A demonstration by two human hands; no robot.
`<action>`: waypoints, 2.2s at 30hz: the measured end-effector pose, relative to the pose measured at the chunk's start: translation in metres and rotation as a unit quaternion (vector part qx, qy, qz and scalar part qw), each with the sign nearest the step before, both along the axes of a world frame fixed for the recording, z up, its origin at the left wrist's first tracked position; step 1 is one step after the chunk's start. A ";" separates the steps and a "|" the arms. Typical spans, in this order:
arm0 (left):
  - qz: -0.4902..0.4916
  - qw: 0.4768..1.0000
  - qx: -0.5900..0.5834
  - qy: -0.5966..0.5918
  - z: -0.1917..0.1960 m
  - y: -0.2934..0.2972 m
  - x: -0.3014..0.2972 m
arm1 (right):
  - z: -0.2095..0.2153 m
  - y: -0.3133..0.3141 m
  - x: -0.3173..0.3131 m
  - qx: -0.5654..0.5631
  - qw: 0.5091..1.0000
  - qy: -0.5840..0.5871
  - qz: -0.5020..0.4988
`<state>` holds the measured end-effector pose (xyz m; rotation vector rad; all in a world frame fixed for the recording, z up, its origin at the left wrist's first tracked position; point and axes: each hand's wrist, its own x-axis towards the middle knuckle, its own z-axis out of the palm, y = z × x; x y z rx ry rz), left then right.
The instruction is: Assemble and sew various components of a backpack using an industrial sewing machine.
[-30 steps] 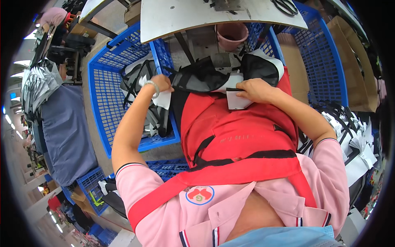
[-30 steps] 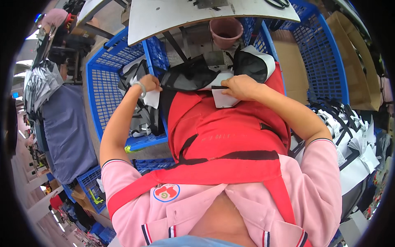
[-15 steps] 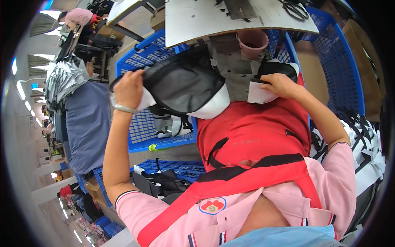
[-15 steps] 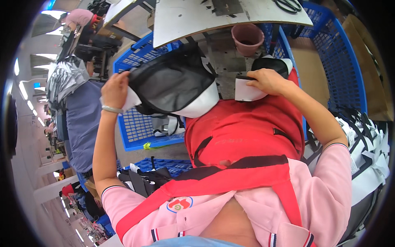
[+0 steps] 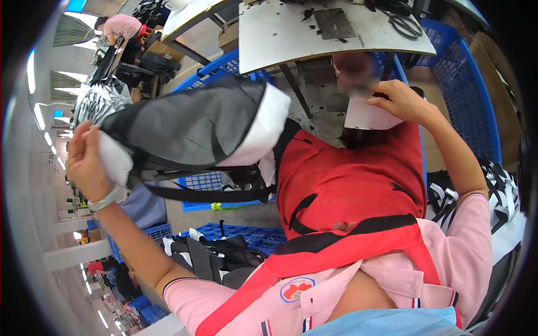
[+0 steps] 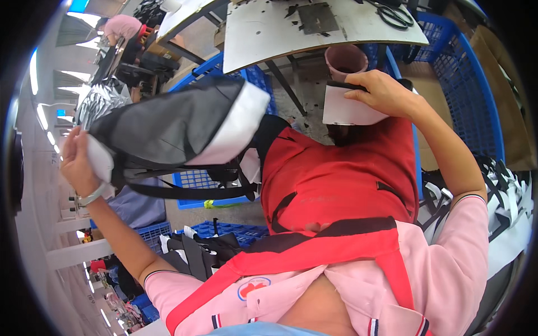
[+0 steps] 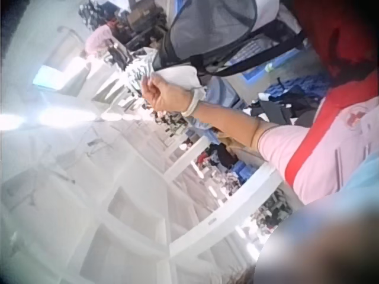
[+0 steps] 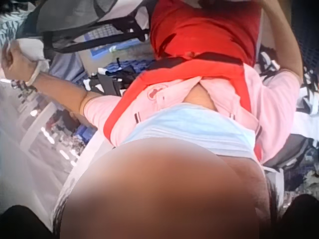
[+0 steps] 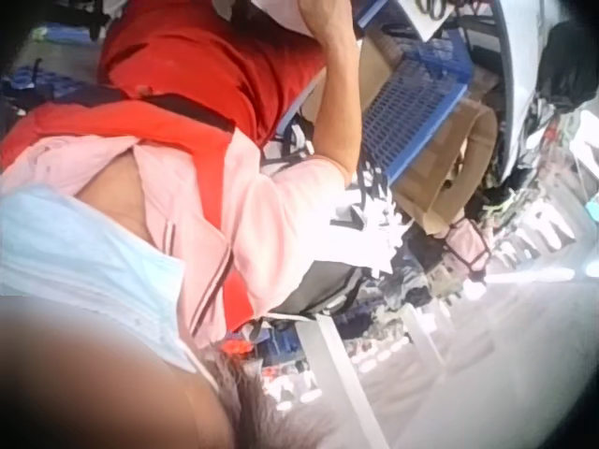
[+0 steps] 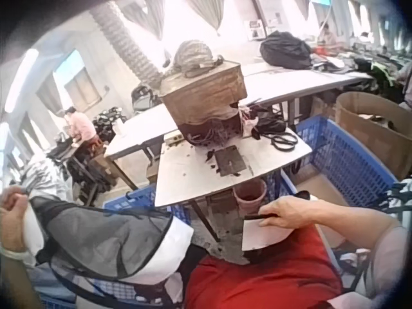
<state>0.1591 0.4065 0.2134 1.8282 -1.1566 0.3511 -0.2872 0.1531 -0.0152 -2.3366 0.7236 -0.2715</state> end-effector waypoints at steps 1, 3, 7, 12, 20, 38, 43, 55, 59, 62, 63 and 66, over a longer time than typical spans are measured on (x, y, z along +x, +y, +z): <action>-0.008 0.999 -0.027 0.020 0.014 0.005 -0.001 | 0.002 0.003 0.003 -0.022 0.999 -0.008 0.021; -0.035 0.998 -0.045 0.020 0.032 0.005 -0.009 | 0.008 0.015 0.010 -0.046 0.998 -0.018 0.042; -0.083 0.996 0.017 -0.038 0.041 -0.006 -0.055 | 0.048 0.069 0.053 -0.115 0.960 -0.005 0.257; -0.230 0.951 0.203 0.044 0.008 -0.037 -0.121 | 0.036 0.097 0.118 -0.154 0.917 -0.064 0.363; -0.312 0.836 0.364 -0.269 -0.029 -0.021 -0.198 | -0.019 0.110 0.205 -0.135 0.944 -0.033 0.300; 0.188 0.843 0.409 -0.294 -0.185 0.047 0.092 | -0.089 0.008 0.088 -0.102 0.994 0.013 0.036; 0.075 0.948 0.204 -0.233 -0.157 0.054 0.065 | -0.054 0.001 0.085 -0.020 0.999 0.020 0.047; -0.447 0.836 0.195 -0.250 -0.020 -0.010 -0.171 | 0.156 0.074 0.070 -0.264 0.873 -0.264 0.315; -0.388 0.896 0.103 -0.192 -0.019 -0.044 -0.191 | 0.167 0.068 0.047 0.000 0.945 -0.128 0.301; -0.377 0.894 0.238 0.041 -0.053 -0.103 -0.177 | 0.153 0.050 0.027 -0.050 0.972 -0.128 0.192; -0.402 0.865 0.282 0.105 -0.075 -0.122 -0.167 | 0.152 0.044 0.022 -0.048 0.990 -0.067 0.118; -0.463 0.814 0.309 0.169 -0.120 -0.165 -0.160 | 0.132 0.012 0.011 -0.036 0.995 -0.047 0.080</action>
